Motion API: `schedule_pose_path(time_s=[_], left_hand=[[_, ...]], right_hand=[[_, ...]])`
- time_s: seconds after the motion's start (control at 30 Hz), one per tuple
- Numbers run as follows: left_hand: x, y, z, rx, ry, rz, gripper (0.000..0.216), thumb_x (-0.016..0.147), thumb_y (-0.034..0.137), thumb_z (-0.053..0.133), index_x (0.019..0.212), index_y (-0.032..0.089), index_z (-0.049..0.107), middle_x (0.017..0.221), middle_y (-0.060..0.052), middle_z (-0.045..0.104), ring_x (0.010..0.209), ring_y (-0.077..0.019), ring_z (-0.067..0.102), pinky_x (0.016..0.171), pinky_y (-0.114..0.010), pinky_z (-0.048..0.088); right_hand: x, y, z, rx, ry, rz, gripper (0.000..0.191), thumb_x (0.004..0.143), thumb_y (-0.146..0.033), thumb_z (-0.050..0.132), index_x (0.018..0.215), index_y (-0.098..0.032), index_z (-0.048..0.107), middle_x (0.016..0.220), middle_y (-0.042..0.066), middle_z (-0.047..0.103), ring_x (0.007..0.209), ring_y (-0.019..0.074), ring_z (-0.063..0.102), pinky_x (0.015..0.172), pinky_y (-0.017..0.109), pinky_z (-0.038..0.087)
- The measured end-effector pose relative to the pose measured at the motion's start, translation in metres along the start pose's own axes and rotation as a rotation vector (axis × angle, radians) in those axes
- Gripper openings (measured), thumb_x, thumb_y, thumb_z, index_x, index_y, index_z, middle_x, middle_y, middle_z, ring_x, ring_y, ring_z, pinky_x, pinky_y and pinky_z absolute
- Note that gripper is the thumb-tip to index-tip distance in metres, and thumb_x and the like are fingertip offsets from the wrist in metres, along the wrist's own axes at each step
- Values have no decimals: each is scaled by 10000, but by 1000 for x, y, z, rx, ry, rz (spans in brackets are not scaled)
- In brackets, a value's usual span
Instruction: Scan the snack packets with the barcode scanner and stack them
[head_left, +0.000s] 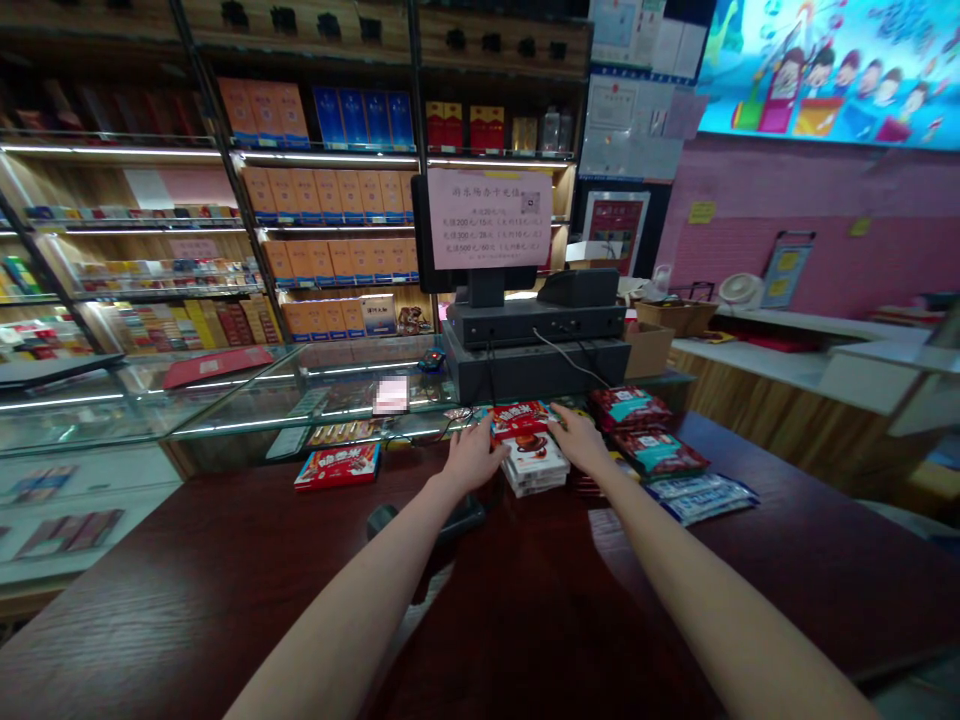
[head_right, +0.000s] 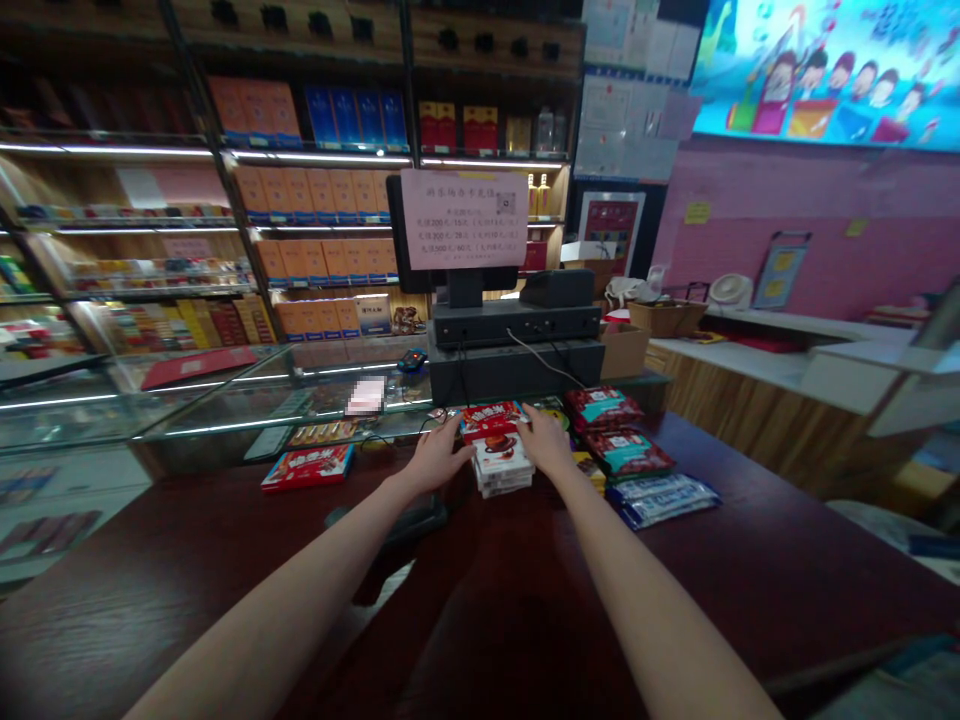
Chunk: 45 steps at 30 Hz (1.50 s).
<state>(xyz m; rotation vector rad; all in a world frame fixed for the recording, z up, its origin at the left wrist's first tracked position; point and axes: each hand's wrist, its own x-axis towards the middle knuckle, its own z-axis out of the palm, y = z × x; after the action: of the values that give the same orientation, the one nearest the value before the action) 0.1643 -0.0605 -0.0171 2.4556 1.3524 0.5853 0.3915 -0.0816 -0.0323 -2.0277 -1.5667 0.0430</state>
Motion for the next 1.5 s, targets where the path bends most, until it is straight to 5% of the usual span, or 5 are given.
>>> schedule_pose_path(time_s=[0.4,0.77,1.07,1.5], left_hand=[[1,-2,1,-69,23,-3,687,878,406,567,1493,183,354,1448,-138,553,1361,-313,483,1138,-506,332],[-26,-15,-26,-69,17,25,681,875,383,581,1491,203,351,1431,-116,577,1342,-305,514,1127,-500,367],[-57,-49,-49,-68,35,9,661,857,347,604,1458,177,388,1360,-140,629,1285,-293,572,1097,-477,406],[-97,-111,-68,-93,183,-10,549,873,354,597,1377,160,503,1276,-146,656,1194,-288,613,1048,-461,459]], right_hand=[[-4,0,5,126,13,-16,527,957,-303,469,1458,-142,496,1384,148,619,1281,281,581,1079,399,427],[-29,-21,7,249,43,-28,513,902,-284,523,1405,-192,558,1278,130,689,1191,294,644,1019,432,477],[-44,-57,25,390,102,-156,445,847,-274,566,1285,-268,643,1211,54,724,1111,252,672,991,408,493],[-71,-122,48,455,17,-256,447,863,-270,519,1287,-202,645,1299,106,669,1233,272,597,1089,466,435]])
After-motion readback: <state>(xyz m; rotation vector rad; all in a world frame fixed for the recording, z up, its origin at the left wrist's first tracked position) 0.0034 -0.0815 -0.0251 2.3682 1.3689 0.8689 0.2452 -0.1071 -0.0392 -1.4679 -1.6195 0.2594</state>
